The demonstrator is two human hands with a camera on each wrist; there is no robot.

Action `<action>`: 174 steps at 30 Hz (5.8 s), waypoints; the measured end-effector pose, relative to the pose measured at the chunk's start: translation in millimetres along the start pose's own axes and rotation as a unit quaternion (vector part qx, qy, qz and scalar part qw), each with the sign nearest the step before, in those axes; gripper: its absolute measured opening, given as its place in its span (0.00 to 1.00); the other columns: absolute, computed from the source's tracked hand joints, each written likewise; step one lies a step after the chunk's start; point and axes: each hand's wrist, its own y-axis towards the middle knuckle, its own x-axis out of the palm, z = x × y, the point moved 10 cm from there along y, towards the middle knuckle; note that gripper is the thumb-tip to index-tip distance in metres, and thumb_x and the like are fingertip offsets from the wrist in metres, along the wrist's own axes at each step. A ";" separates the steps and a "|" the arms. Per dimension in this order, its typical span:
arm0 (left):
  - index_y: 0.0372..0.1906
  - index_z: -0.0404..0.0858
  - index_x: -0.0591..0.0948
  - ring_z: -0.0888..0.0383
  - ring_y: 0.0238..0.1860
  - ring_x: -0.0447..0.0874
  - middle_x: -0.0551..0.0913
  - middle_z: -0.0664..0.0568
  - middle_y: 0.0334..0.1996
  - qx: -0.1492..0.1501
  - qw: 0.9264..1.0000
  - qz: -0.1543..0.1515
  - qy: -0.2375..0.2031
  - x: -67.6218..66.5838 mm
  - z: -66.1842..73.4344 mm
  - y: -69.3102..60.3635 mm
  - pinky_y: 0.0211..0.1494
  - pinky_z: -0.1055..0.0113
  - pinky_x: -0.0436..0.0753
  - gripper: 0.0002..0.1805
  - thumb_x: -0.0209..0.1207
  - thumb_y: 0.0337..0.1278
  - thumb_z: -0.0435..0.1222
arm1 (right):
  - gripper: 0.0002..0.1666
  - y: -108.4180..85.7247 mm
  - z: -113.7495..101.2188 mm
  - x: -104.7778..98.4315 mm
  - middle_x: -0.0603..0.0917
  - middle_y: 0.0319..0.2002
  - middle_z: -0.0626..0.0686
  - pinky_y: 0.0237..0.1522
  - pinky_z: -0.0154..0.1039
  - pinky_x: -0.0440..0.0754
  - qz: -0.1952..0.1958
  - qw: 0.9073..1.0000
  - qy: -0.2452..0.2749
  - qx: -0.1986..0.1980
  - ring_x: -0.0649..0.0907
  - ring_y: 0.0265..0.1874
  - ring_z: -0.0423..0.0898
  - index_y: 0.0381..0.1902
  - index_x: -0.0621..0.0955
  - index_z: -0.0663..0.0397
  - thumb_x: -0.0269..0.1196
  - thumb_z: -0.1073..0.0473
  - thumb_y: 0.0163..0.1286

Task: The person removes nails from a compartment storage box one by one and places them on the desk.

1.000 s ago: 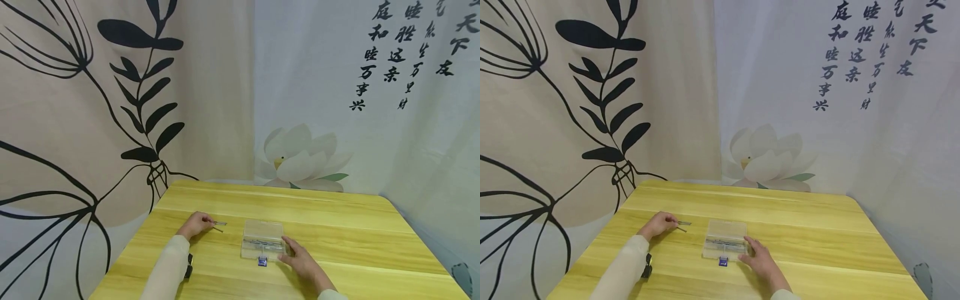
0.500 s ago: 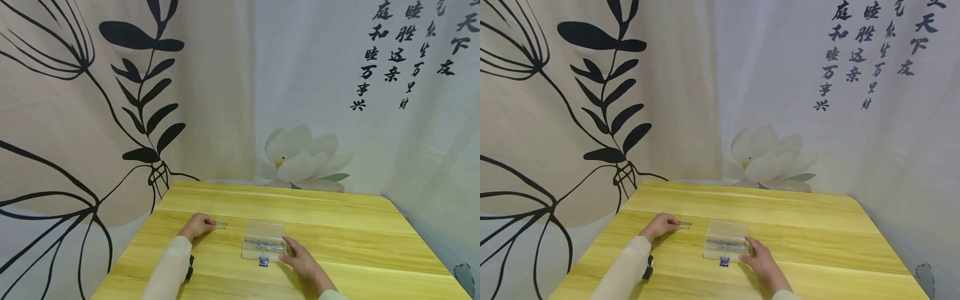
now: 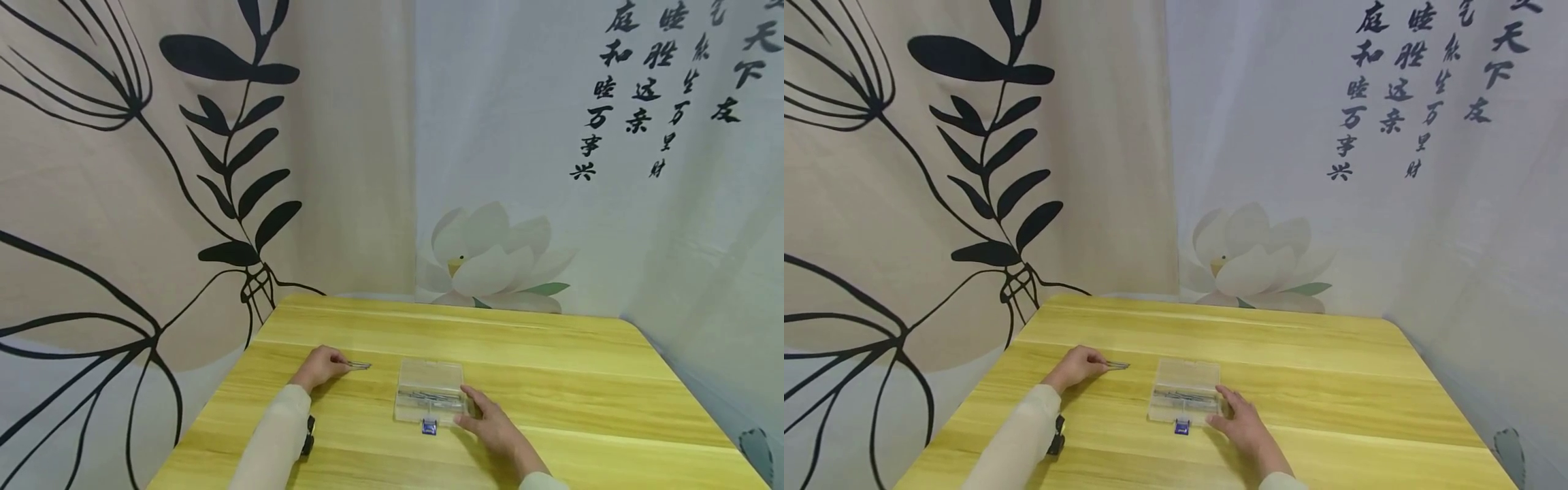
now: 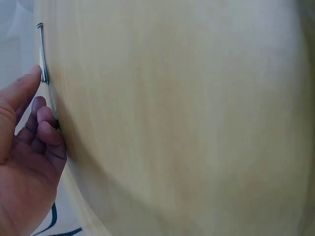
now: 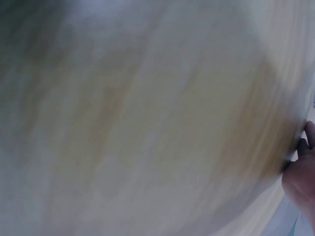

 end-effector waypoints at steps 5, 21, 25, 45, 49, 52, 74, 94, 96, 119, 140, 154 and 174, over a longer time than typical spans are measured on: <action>0.35 0.36 0.87 0.55 0.31 0.75 0.82 0.51 0.30 -0.007 1.000 0.001 -0.014 -9.4 3.7 -2.1 0.35 0.61 0.76 0.03 0.65 0.62 0.32 | 0.41 0.3 -4.5 0.1 0.59 0.72 0.71 0.65 0.70 0.53 0.002 1.000 0.000 -0.006 0.58 0.70 0.72 0.76 0.63 0.53 0.65 0.50 0.70; 0.45 0.34 0.86 0.56 0.40 0.80 0.83 0.54 0.37 0.032 0.998 -0.036 -0.041 0.8 40.6 7.6 0.47 0.55 0.79 0.09 0.63 0.66 0.35 | 0.41 -1.6 -6.6 -0.8 0.61 0.71 0.71 0.64 0.71 0.54 0.004 1.000 0.002 -0.006 0.59 0.69 0.73 0.75 0.63 0.54 0.65 0.52 0.69; 0.47 0.34 0.85 0.57 0.41 0.80 0.83 0.54 0.39 0.044 0.996 -0.053 -0.052 7.9 55.4 10.2 0.48 0.54 0.79 0.11 0.62 0.67 0.37 | 0.41 -1.9 -7.5 -1.9 0.60 0.71 0.71 0.64 0.71 0.53 0.006 1.000 -0.003 -0.005 0.59 0.69 0.73 0.75 0.64 0.54 0.65 0.52 0.69; 0.45 0.33 0.85 0.58 0.41 0.81 0.85 0.54 0.39 0.125 0.980 -0.138 -0.070 63.2 130.0 3.9 0.46 0.59 0.80 0.10 0.63 0.65 0.36 | 0.42 -1.7 -3.5 -0.2 0.58 0.72 0.71 0.65 0.71 0.52 0.003 1.000 0.004 -0.005 0.56 0.70 0.74 0.75 0.63 0.54 0.66 0.52 0.69; 0.46 0.32 0.85 0.58 0.41 0.82 0.85 0.54 0.39 0.120 0.978 -0.156 -0.069 73.3 134.9 -1.0 0.47 0.59 0.80 0.11 0.63 0.65 0.36 | 0.42 -1.7 -2.9 0.6 0.58 0.72 0.71 0.65 0.70 0.52 0.002 1.000 0.005 -0.007 0.56 0.70 0.74 0.75 0.63 0.55 0.65 0.52 0.69; 0.46 0.33 0.85 0.59 0.41 0.81 0.85 0.55 0.39 0.117 0.978 -0.162 -0.066 78.8 136.5 -3.7 0.48 0.59 0.80 0.11 0.64 0.65 0.36 | 0.42 -1.6 -2.7 1.3 0.58 0.72 0.71 0.65 0.70 0.52 0.001 1.000 0.008 -0.007 0.56 0.70 0.73 0.76 0.62 0.55 0.65 0.52 0.69; 0.38 0.42 0.88 0.64 0.36 0.80 0.84 0.62 0.34 0.122 0.975 -0.181 -0.037 121.2 136.4 -11.2 0.42 0.66 0.80 0.03 0.67 0.61 0.34 | 0.42 -1.3 1.9 -0.3 0.59 0.72 0.71 0.64 0.72 0.53 0.007 1.000 0.008 -0.003 0.57 0.70 0.73 0.75 0.64 0.52 0.66 0.50 0.68; 0.35 0.43 0.90 0.65 0.38 0.75 0.79 0.62 0.34 0.142 0.975 -0.170 -0.006 126.3 127.6 -8.3 0.44 0.68 0.77 0.03 0.69 0.57 0.33 | 0.41 -0.8 2.4 0.2 0.55 0.73 0.72 0.64 0.73 0.50 0.013 1.000 0.005 0.002 0.54 0.70 0.74 0.75 0.64 0.52 0.66 0.50 0.68; 0.35 0.43 0.91 0.65 0.37 0.75 0.78 0.62 0.34 0.145 0.975 -0.171 -0.004 126.2 128.5 -7.8 0.43 0.68 0.77 0.03 0.69 0.57 0.33 | 0.41 -0.2 1.9 -0.6 0.56 0.73 0.72 0.64 0.73 0.49 0.015 1.000 0.001 0.001 0.54 0.70 0.74 0.75 0.64 0.51 0.66 0.50 0.68; 0.36 0.43 0.91 0.67 0.35 0.71 0.74 0.63 0.33 0.181 0.959 -0.201 0.084 135.0 137.4 -7.6 0.40 0.72 0.75 0.03 0.68 0.58 0.35 | 0.42 -3.6 -4.2 -2.8 0.60 0.72 0.71 0.65 0.71 0.52 0.015 1.000 0.007 -0.009 0.58 0.69 0.73 0.75 0.64 0.54 0.66 0.51 0.68; 0.29 0.46 0.89 0.69 0.34 0.71 0.74 0.65 0.32 0.171 0.956 -0.201 0.128 135.7 138.0 -5.3 0.39 0.72 0.75 0.03 0.69 0.58 0.36 | 0.40 -2.1 -0.4 -1.9 0.60 0.71 0.71 0.63 0.74 0.51 0.018 1.000 -0.002 0.001 0.55 0.70 0.74 0.75 0.65 0.51 0.66 0.51 0.68; 0.34 0.46 0.92 0.69 0.30 0.70 0.74 0.64 0.29 0.206 0.947 -0.203 0.141 142.3 147.3 -5.8 0.36 0.74 0.73 0.02 0.70 0.56 0.38 | 0.40 -1.4 -0.7 0.6 0.58 0.72 0.71 0.63 0.74 0.51 0.010 1.000 -0.001 0.003 0.55 0.70 0.74 0.75 0.65 0.51 0.65 0.51 0.69; 0.29 0.44 0.88 0.67 0.34 0.74 0.80 0.62 0.33 0.193 0.964 -0.173 0.066 124.2 145.8 -8.2 0.41 0.70 0.77 0.05 0.66 0.59 0.32 | 0.41 -1.2 -4.0 1.1 0.59 0.72 0.71 0.65 0.72 0.50 0.008 1.000 0.004 -0.003 0.55 0.71 0.73 0.75 0.64 0.52 0.66 0.50 0.69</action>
